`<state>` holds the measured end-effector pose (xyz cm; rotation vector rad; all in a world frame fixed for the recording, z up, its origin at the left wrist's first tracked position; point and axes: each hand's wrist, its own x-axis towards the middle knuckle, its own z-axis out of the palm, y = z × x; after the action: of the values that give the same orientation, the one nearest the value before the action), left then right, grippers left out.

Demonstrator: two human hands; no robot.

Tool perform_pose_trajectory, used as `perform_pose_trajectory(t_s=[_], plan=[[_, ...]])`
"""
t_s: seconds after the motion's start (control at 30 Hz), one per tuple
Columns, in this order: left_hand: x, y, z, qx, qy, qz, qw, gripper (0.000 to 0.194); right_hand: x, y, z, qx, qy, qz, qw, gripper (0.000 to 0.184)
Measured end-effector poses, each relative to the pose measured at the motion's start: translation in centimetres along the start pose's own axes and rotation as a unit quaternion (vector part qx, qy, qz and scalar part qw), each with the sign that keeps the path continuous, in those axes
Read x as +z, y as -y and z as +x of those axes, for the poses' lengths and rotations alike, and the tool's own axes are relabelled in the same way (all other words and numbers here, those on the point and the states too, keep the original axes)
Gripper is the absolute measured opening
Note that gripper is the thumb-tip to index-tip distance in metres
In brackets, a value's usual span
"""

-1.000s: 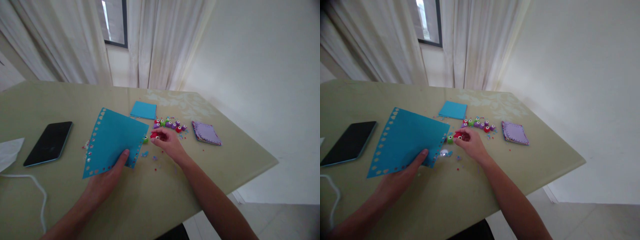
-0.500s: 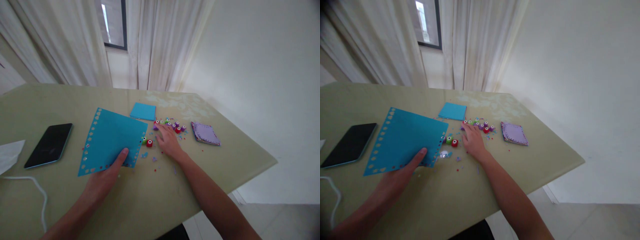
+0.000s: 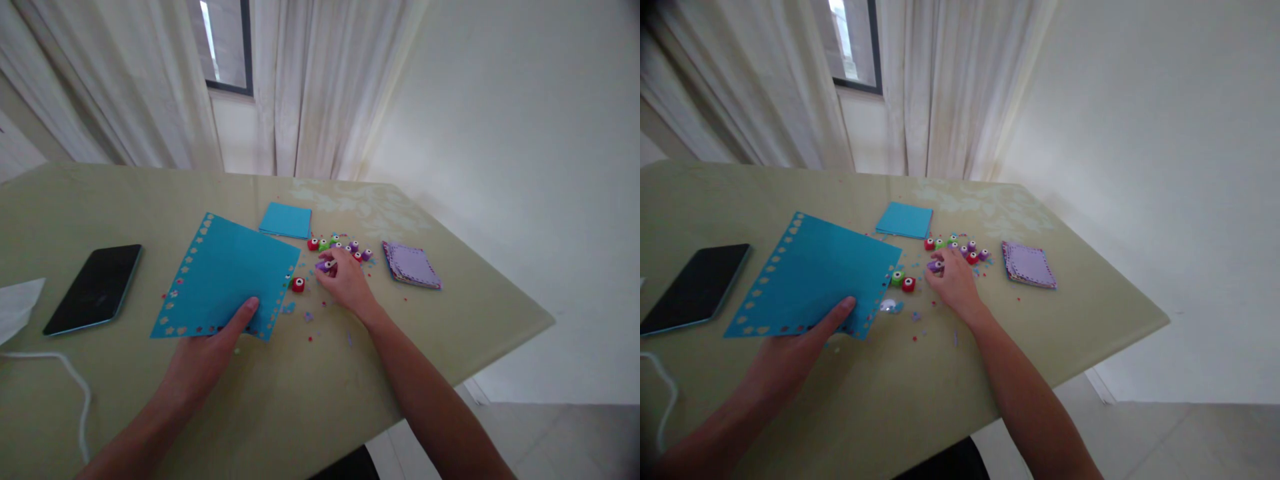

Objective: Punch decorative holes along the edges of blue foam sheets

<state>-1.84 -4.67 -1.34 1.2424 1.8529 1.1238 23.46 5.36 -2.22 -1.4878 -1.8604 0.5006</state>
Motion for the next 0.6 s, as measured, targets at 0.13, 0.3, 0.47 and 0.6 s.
perform_pose_trajectory(t_s=[0.13,0.3,0.47,0.6], plan=[[0.1,0.4,0.1,0.016,-0.014,-0.002,1.000,0.060,-0.1,1.6,-0.2,0.091,0.053,0.314,0.944,0.032],[0.1,0.5,0.1,0.022,-0.007,0.001,1.000,0.060,0.2,3.6,-1.1,0.177,0.117,0.542,0.813,0.037],[0.1,0.4,0.1,0.025,-0.003,0.006,1.000,0.059,0.9,4.1,-1.6,0.205,0.130,0.572,0.784,0.043],[0.2,0.4,0.0,0.040,-0.007,0.008,0.999,0.061,1.4,4.1,-1.7,0.204,0.119,0.588,0.773,0.045]])
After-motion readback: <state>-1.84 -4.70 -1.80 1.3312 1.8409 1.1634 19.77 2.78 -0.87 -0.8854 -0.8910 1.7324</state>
